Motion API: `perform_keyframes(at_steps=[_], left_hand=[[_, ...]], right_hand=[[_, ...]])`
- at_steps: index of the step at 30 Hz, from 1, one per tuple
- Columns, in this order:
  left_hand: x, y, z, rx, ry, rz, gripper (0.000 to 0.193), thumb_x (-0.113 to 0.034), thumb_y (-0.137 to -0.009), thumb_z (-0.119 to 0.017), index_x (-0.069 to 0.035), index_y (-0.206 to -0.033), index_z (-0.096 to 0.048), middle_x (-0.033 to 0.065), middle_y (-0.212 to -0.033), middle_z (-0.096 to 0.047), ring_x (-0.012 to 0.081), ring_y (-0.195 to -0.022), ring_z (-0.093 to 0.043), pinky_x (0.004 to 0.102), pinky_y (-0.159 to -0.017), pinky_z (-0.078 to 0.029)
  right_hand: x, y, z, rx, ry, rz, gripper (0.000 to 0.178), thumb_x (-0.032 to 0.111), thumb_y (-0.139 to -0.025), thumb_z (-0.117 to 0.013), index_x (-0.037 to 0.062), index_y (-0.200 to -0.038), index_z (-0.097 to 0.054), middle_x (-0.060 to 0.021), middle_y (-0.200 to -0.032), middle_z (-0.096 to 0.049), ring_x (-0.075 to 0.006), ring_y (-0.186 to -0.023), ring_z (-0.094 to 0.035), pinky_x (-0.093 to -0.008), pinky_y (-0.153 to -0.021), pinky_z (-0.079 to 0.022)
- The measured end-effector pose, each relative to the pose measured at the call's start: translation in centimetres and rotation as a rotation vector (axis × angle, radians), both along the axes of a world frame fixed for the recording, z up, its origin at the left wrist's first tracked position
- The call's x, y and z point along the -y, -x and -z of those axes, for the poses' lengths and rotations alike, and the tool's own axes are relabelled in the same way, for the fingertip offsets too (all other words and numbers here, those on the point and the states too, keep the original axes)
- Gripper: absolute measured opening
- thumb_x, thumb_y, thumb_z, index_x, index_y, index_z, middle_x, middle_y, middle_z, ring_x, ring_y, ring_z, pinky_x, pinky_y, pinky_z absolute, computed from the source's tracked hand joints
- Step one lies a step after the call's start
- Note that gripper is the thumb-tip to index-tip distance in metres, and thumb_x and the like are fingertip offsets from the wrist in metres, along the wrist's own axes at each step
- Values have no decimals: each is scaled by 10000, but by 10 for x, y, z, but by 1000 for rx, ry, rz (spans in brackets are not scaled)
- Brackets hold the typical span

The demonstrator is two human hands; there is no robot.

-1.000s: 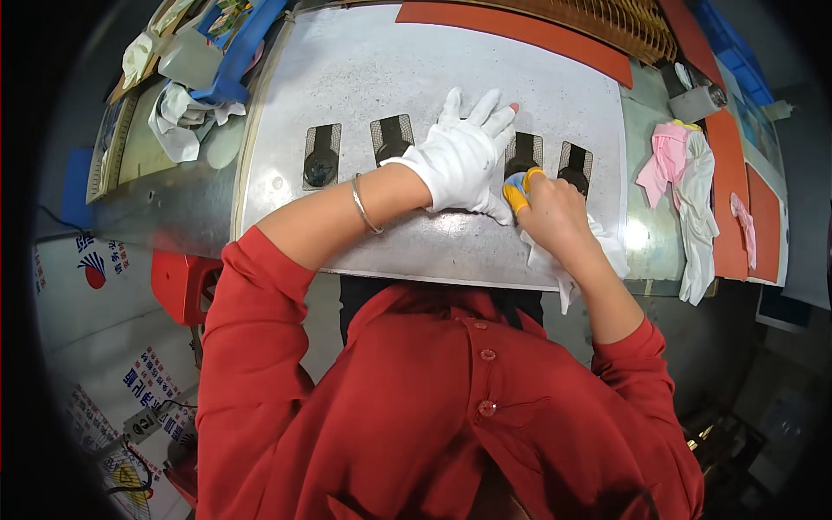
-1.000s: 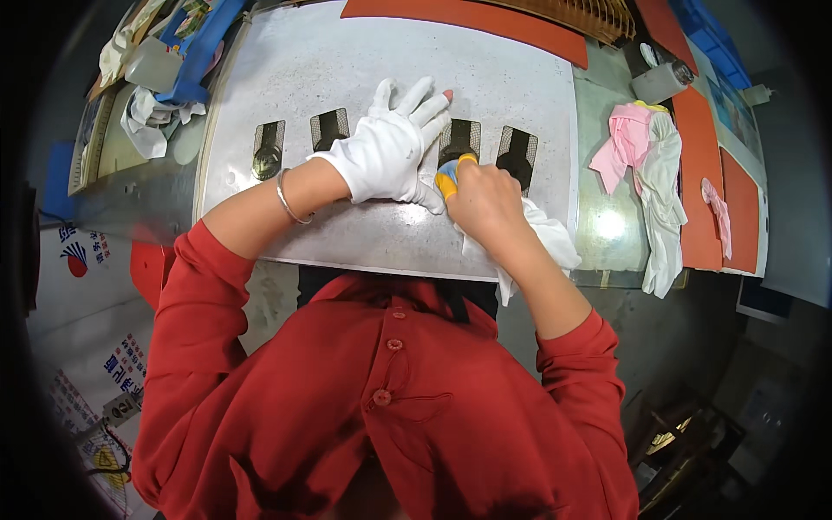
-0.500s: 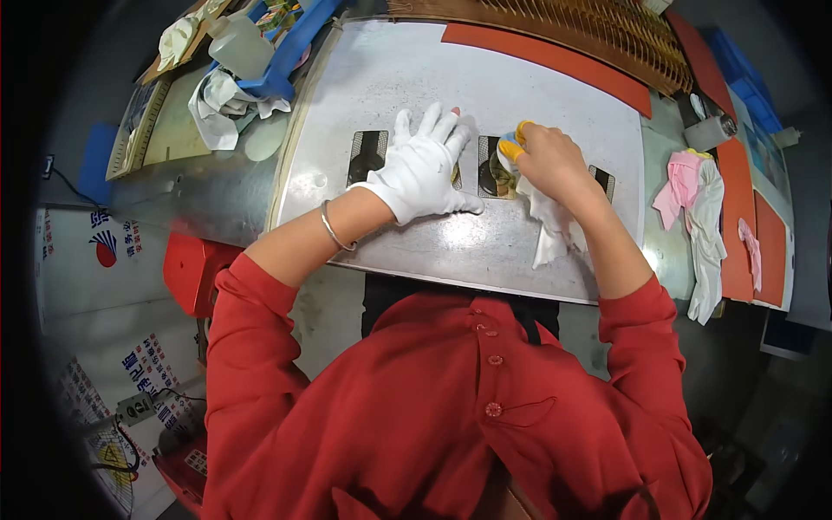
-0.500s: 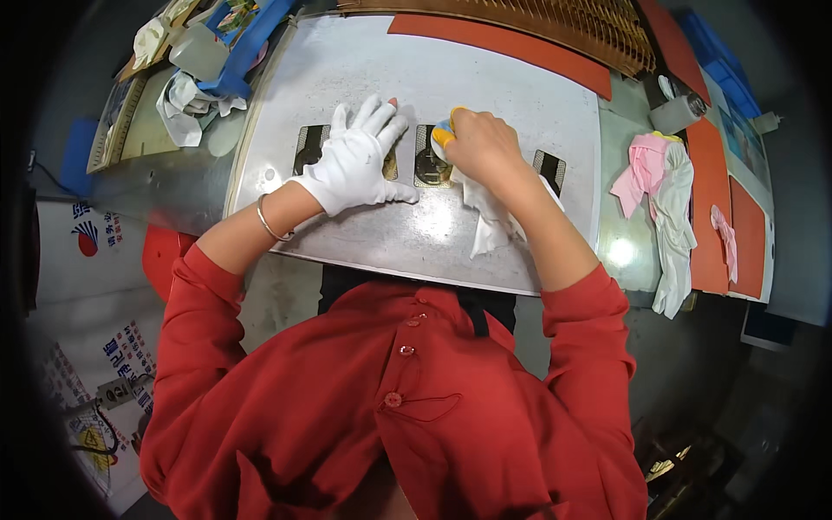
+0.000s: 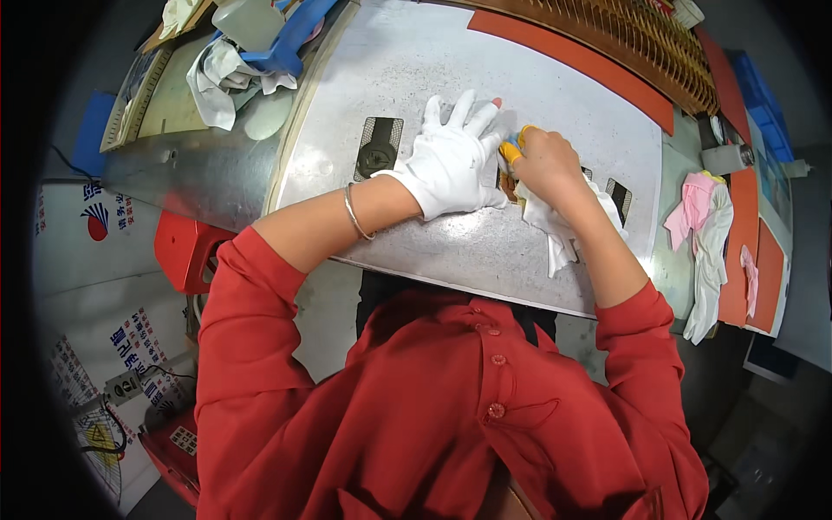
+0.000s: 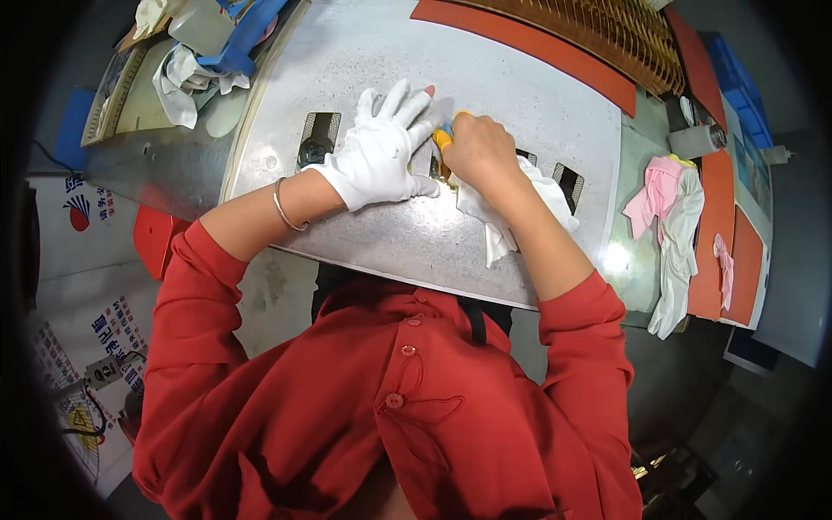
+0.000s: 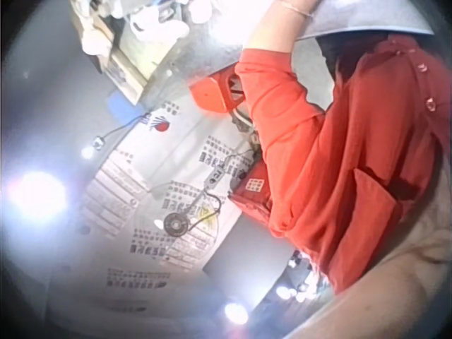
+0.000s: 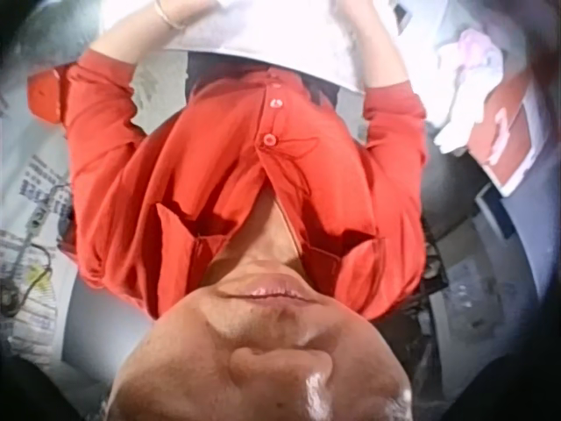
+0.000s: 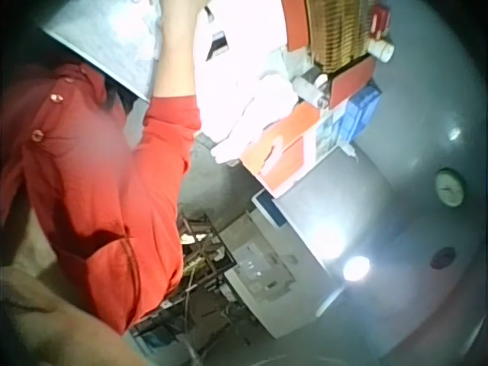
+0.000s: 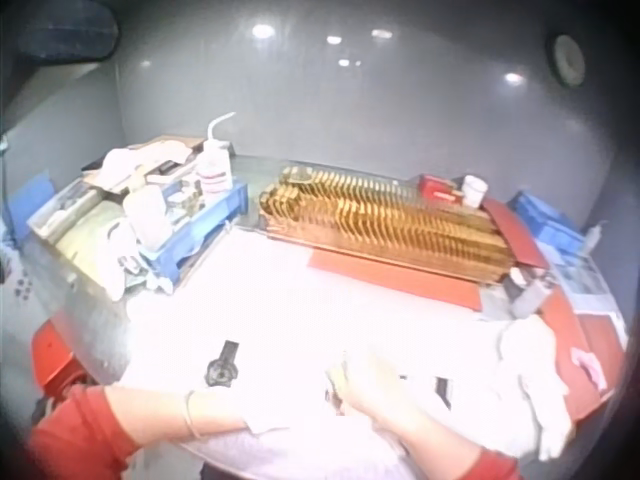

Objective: The person cleans several small, dark metal parts arranged on a white tray using a yellow sponge and a white cloth. They repeatedly wipe the parts and the tray surface, occasionally picking up a bottle to apply liquid to the cloth before continuing the cleaning process.

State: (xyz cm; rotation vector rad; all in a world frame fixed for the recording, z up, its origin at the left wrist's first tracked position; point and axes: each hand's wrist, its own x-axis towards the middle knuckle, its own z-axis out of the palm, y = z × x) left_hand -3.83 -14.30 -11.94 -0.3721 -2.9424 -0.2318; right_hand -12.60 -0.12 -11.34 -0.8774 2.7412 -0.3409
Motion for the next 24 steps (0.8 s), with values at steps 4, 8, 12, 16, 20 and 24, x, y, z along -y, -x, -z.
perform_keyframes(at_steps=[4,8,12,16,20,24], left_hand=[[-1,2,-10,69,62,53,799,-555,-680,-606,-34,-1257,-418,144,-1366,-319,356,-1299,-220,583,-989,-169],[2,8,-2,44,108,114,878,-577,-609,-655,-3,-1227,-414,141,-1348,-332,356,-1287,-237,603,-961,-209],[7,10,-8,89,111,167,1007,-633,-522,-678,11,-1244,-397,174,-1361,-301,353,-1294,-219,579,-998,-186],[29,-1,-9,32,-60,92,1029,-641,-503,-685,-3,-1255,-391,183,-1365,-292,357,-1303,-190,559,-1018,-169],[51,-22,-20,134,-7,-100,964,-587,-532,-710,-14,-1246,-407,176,-1359,-313,345,-1307,-202,556,-1023,-157],[65,-36,-7,8,56,-132,974,-643,-571,-650,-21,-1279,-401,169,-1343,-347,357,-1289,-243,546,-1028,-137]], right_hand=[[-8,-21,1,3,11,-16,284,238,-757,-598,-46,-761,-600,-257,-731,-602,-391,-718,-605,-453,-664,-478],[-19,-46,-4,22,15,-11,296,254,-771,-594,-41,-745,-590,-251,-699,-599,-385,-698,-607,-459,-642,-477],[-33,-69,-6,42,-40,-69,259,229,-763,-597,-29,-759,-569,-251,-690,-597,-393,-676,-604,-466,-626,-473],[-37,-73,-29,70,-90,-155,293,263,-782,-607,-22,-827,-558,-239,-672,-589,-404,-675,-582,-465,-627,-452],[-3,-53,-51,20,5,-96,288,256,-795,-580,-27,-842,-576,-243,-747,-600,-389,-749,-587,-453,-677,-447],[43,-21,-36,9,27,-119,239,189,-788,-532,-34,-853,-592,-242,-817,-612,-380,-788,-595,-437,-700,-454]])
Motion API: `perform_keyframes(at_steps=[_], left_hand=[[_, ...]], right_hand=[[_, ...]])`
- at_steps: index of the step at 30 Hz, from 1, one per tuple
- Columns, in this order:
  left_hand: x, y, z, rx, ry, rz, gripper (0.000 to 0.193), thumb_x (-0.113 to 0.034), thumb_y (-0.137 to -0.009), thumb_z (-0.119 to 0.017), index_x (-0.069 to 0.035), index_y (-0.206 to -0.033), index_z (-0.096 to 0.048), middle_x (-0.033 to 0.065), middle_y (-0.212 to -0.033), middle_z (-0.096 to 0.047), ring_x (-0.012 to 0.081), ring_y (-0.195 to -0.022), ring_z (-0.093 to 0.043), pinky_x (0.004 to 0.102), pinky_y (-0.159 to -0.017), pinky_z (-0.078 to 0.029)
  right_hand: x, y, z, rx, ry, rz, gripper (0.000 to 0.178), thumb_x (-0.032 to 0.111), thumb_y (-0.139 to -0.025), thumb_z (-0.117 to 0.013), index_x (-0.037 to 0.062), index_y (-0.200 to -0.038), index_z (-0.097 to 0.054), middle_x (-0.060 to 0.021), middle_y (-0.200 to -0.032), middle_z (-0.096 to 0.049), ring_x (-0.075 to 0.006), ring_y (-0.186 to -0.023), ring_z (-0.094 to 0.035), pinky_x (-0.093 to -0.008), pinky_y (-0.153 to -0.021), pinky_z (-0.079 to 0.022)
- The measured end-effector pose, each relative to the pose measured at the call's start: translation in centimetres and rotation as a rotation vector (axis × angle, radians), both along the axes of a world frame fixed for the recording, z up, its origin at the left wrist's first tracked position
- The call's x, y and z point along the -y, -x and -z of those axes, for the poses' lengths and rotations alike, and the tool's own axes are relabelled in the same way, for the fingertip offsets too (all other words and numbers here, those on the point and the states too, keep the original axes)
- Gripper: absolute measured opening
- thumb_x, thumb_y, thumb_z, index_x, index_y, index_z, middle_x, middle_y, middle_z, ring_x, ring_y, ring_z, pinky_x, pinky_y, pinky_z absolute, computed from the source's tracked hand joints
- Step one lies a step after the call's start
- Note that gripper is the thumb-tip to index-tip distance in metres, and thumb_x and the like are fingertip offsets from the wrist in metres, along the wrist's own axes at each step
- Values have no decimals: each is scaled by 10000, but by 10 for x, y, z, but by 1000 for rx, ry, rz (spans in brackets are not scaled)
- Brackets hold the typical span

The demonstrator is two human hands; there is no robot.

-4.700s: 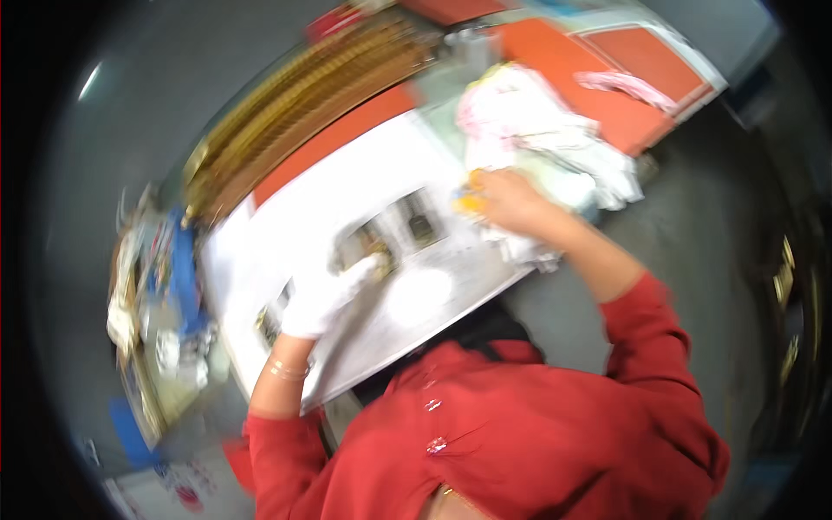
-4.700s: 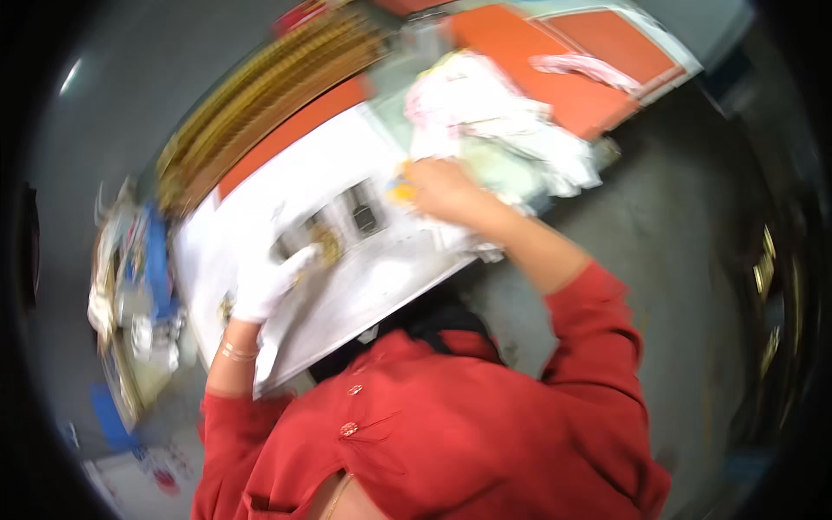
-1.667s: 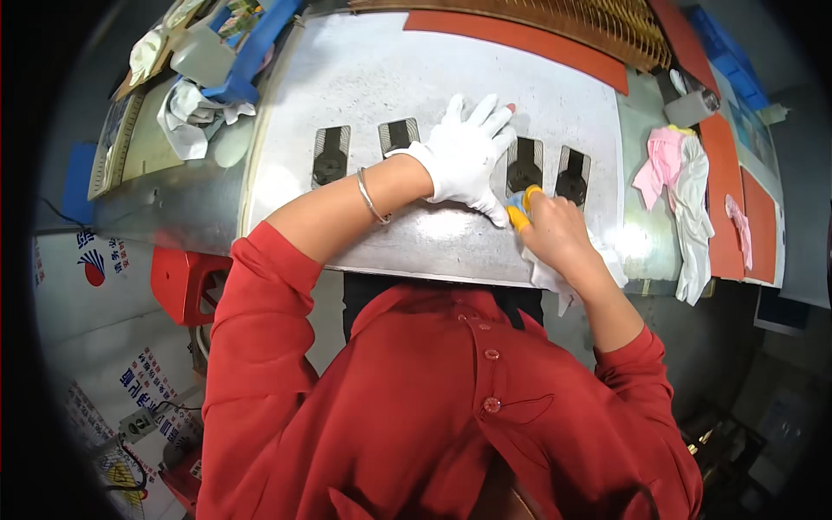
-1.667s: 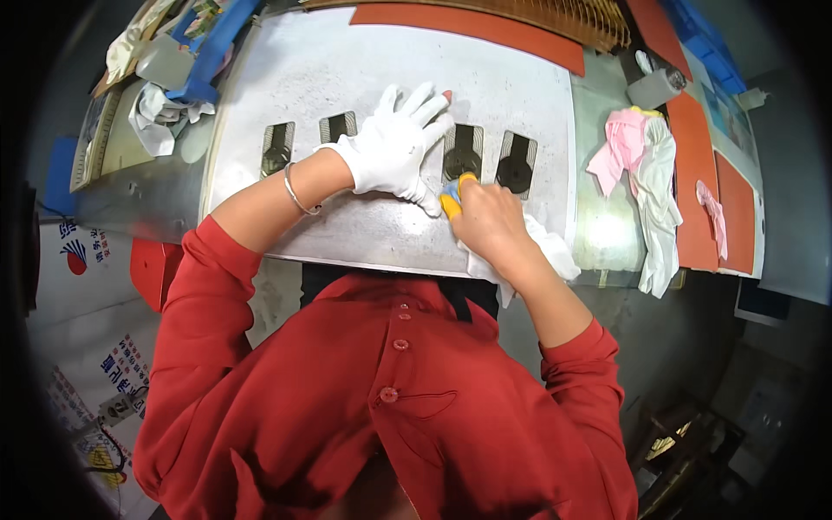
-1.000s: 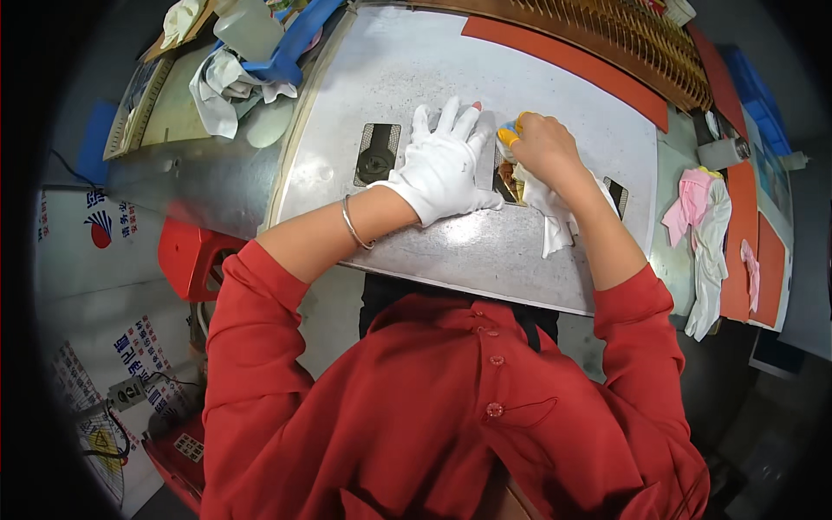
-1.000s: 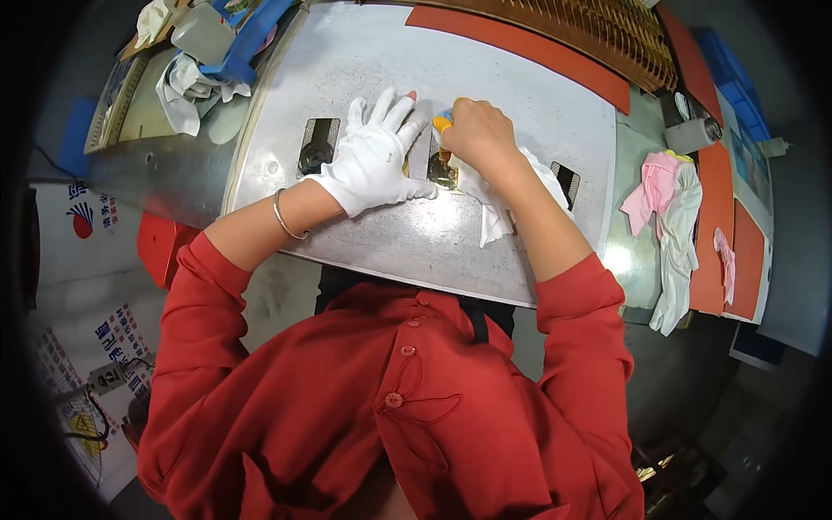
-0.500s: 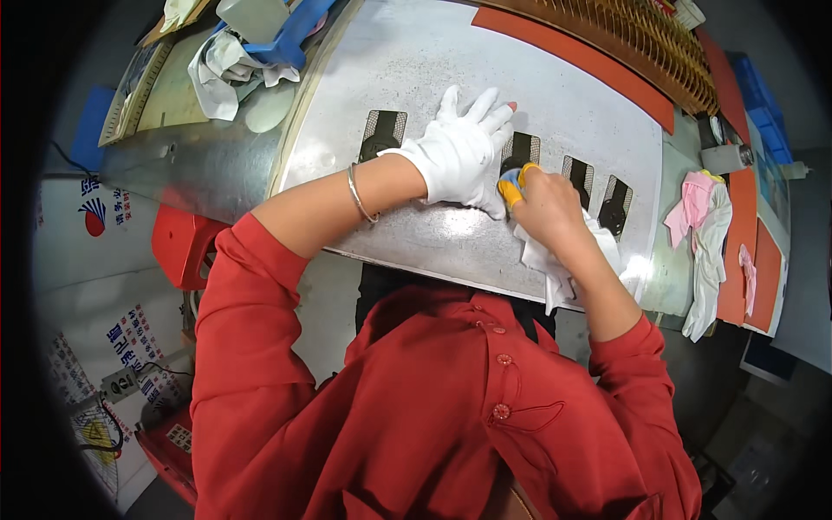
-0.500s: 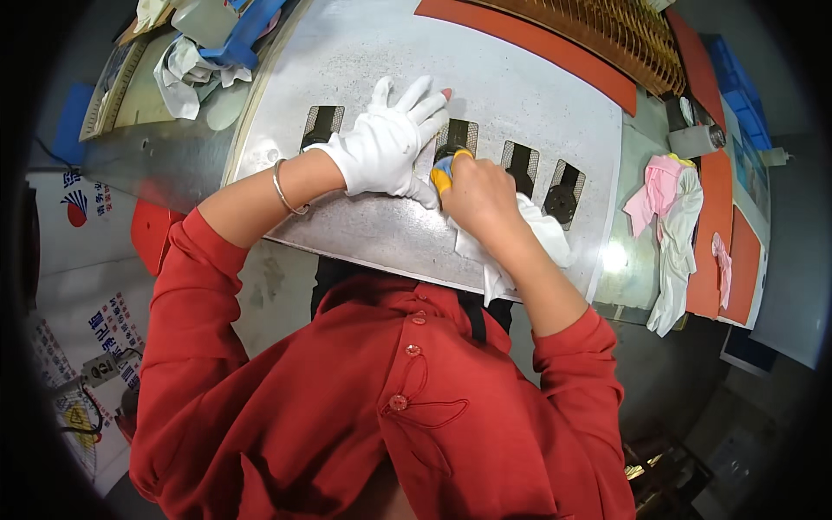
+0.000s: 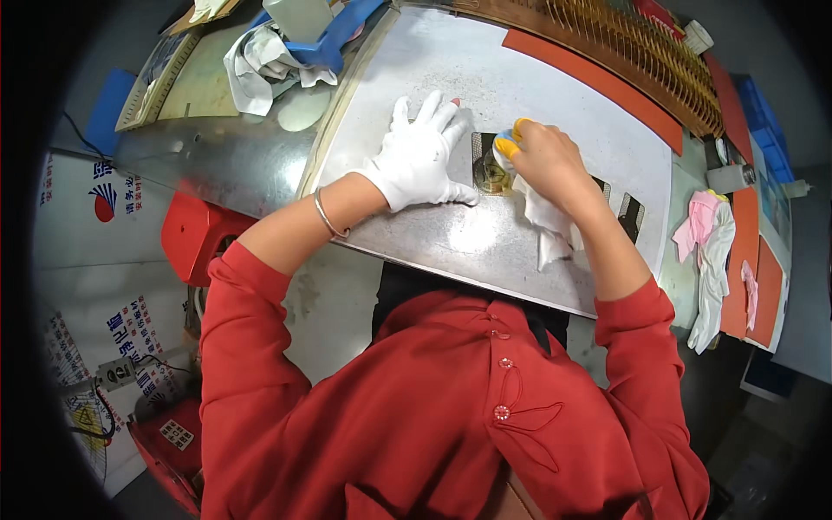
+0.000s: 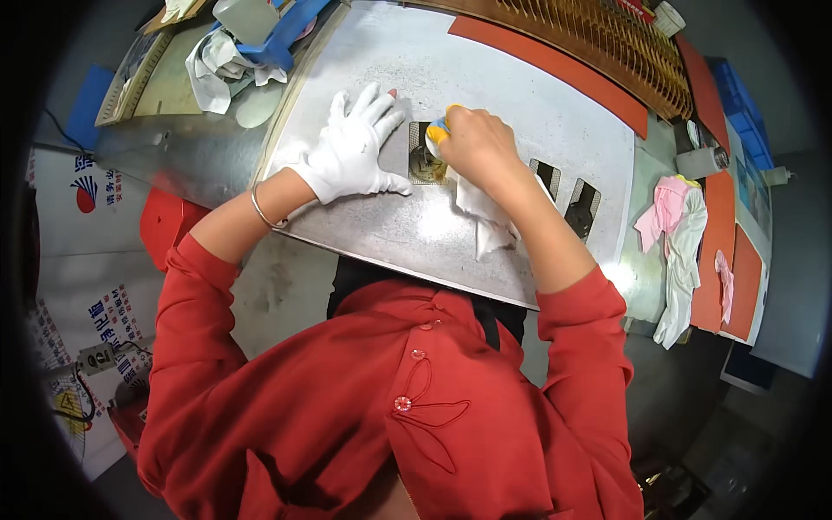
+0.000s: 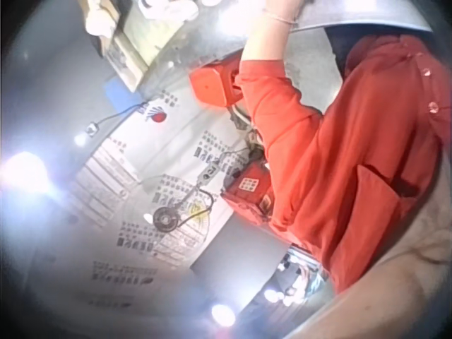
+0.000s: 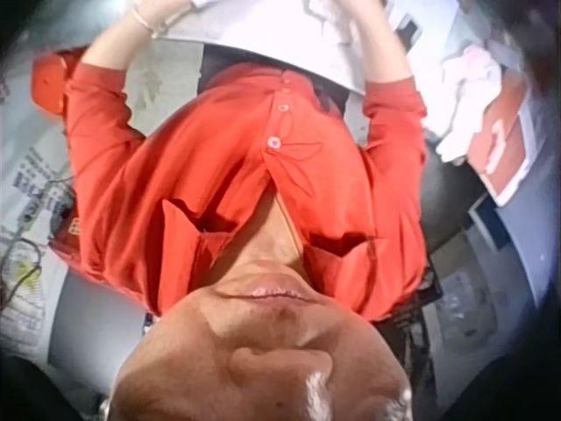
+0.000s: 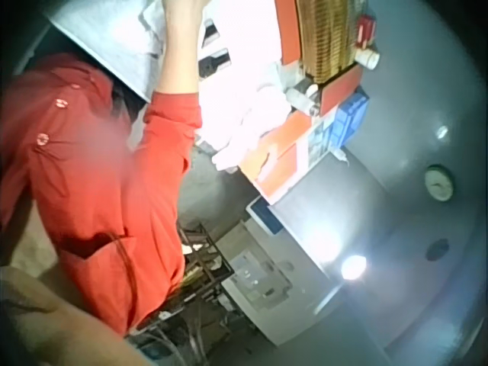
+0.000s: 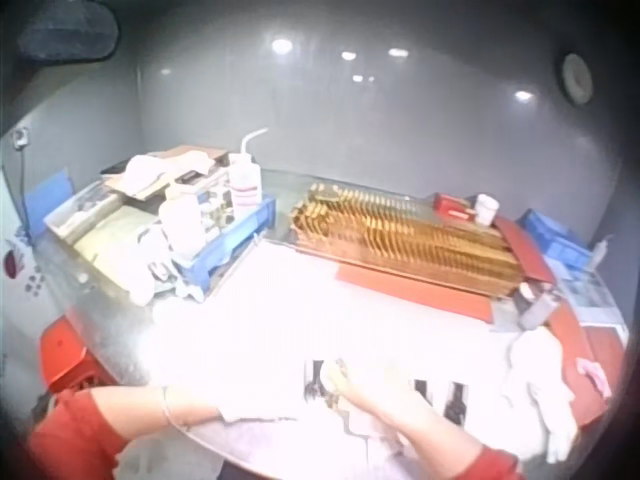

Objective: The person cleans several small, dark metal parts arranged on a white tray using a yellow sponge and a white cloth. They repeatedly wipe the parts and the tray surface, occasionally picking up a bottle to apply liquid to the cloth before continuing the cleaning process.

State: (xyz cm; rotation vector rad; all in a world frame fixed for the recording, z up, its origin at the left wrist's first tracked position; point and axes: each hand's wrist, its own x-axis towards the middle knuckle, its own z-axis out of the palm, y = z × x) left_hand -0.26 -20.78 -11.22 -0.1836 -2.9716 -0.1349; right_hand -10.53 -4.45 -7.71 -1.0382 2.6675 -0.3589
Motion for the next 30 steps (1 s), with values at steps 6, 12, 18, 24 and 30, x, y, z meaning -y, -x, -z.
perform_keyframes(at_steps=[6,12,18,24,30], left_hand=[[-11,-2,3,6,-7,-83,949,-616,-590,-651,-21,-1284,-399,161,-1363,-324,361,-1292,-230,556,-1018,-140],[-12,2,2,40,-54,-114,882,-559,-591,-676,-43,-1263,-430,161,-1380,-300,365,-1299,-212,567,-1006,-156],[-9,3,-2,94,-48,0,848,-545,-596,-685,-13,-1219,-466,154,-1362,-322,361,-1304,-205,612,-990,-147],[-7,7,-10,132,35,69,962,-603,-520,-699,12,-1218,-456,149,-1354,-332,346,-1314,-190,621,-996,-159],[15,6,-18,166,-39,109,1057,-608,-484,-719,14,-1270,-382,210,-1354,-302,367,-1304,-192,548,-1032,-164]], right_hand=[[35,17,23,-19,24,-7,180,134,-721,-542,-6,-794,-626,-223,-797,-626,-364,-767,-610,-425,-686,-475],[36,5,26,40,-18,12,224,192,-730,-604,-28,-766,-620,-238,-775,-618,-363,-753,-612,-421,-675,-481],[17,-23,32,-29,6,-32,235,196,-743,-596,-38,-764,-605,-241,-714,-610,-374,-700,-613,-439,-652,-486],[-6,-54,31,9,3,-14,230,194,-735,-596,-35,-738,-577,-244,-689,-603,-396,-680,-608,-462,-634,-484],[-19,-69,5,87,-117,-133,252,189,-766,-596,-41,-866,-567,-264,-734,-594,-413,-722,-586,-467,-661,-452]])
